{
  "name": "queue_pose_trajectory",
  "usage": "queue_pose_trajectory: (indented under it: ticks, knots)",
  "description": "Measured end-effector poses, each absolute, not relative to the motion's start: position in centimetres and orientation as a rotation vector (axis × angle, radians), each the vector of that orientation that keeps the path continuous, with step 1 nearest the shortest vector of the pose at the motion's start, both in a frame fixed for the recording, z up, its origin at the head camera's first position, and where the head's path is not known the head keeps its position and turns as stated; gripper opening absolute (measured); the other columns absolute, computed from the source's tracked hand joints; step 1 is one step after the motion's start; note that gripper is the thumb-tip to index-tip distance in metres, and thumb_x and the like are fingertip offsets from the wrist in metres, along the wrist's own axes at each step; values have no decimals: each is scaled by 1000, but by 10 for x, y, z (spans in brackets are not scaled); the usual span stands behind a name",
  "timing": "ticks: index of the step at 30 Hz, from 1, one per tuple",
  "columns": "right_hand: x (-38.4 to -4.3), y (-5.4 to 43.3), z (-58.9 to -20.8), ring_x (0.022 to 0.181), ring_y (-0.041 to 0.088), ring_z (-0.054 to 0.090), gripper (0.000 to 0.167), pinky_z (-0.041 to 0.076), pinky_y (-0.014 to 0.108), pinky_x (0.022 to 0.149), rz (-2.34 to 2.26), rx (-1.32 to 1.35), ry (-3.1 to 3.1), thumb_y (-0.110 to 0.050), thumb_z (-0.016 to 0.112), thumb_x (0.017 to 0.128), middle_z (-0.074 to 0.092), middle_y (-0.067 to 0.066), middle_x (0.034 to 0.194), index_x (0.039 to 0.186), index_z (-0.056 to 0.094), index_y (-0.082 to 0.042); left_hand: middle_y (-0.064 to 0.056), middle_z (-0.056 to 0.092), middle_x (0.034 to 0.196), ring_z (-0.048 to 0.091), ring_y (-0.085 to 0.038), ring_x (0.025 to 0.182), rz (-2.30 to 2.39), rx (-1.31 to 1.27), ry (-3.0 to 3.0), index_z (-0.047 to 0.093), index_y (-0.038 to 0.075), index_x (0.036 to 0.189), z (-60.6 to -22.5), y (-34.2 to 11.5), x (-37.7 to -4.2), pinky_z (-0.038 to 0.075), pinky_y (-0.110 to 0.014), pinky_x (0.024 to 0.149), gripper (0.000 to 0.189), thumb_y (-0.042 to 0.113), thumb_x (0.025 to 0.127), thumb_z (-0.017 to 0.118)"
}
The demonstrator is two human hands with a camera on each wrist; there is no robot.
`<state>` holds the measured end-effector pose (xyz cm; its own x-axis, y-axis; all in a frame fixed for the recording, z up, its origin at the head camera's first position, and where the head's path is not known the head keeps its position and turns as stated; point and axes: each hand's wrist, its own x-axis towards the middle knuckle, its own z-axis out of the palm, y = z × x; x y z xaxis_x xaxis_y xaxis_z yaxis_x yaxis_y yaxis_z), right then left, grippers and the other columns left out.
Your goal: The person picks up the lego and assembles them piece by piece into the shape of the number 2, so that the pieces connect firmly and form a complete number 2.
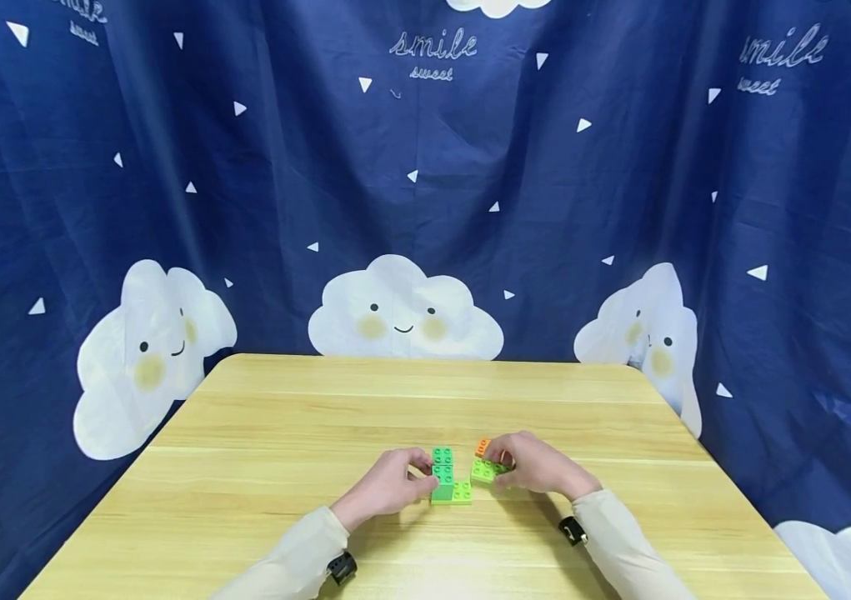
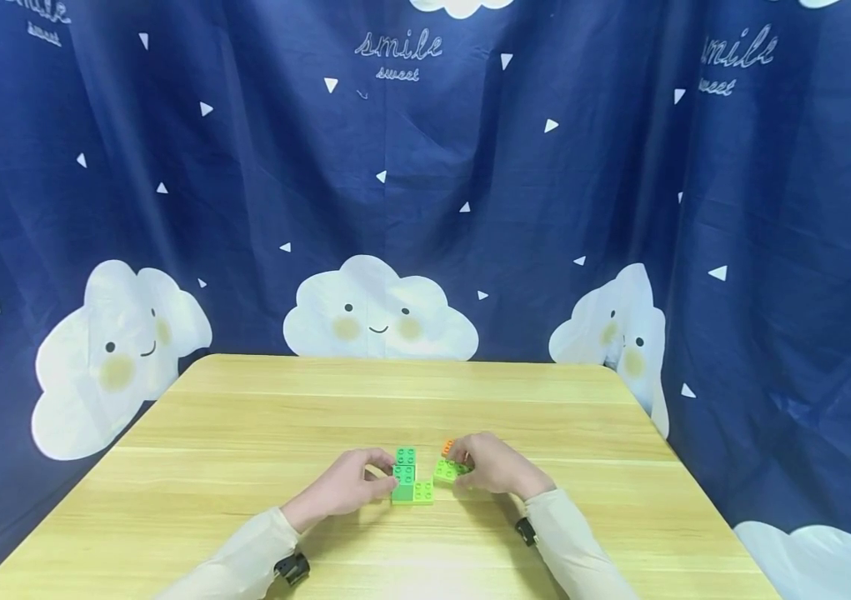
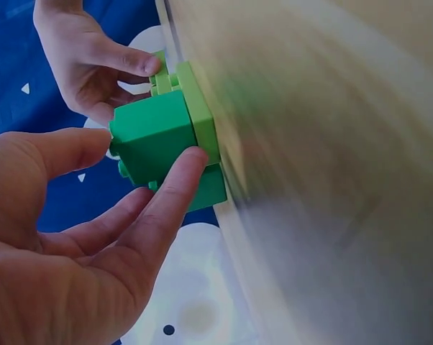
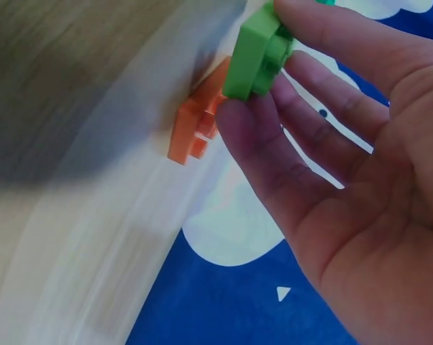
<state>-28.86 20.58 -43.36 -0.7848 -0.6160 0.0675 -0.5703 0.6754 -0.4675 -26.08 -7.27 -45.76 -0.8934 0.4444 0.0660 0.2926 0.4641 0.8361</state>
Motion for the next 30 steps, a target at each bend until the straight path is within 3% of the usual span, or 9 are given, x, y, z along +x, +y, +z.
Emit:
queue_pose_trajectory:
  ticks: [9,20,30]
  knots:
    - [-291,206,-429,86,15,64,28,58,32,77,-749,-1081,2856,-5,82,85,71,2,97,110,71,-4,-9,70,110,67,-18,89,1416,687,2612,65,-3,124,-449,-78,-264,59,-27,73,36,21,96,70]
    - [-280,195,-412,94,14,66,29,60,37,85,-747,-1141,2944,-12,77,92,72,2,112,119,70,-7,-13,70,122,63,-34,116,1452,720,2768,66,4,125,-438,-77,-264,54,-55,96,31,21,99,67]
    - [-274,186,-408,105,17,68,32,60,36,90,-717,-1261,3003,-15,74,95,70,3,121,126,68,-8,-11,71,125,63,-35,120,1490,782,2800,68,9,126,-437,-75,-262,51,-55,100,32,25,99,68]
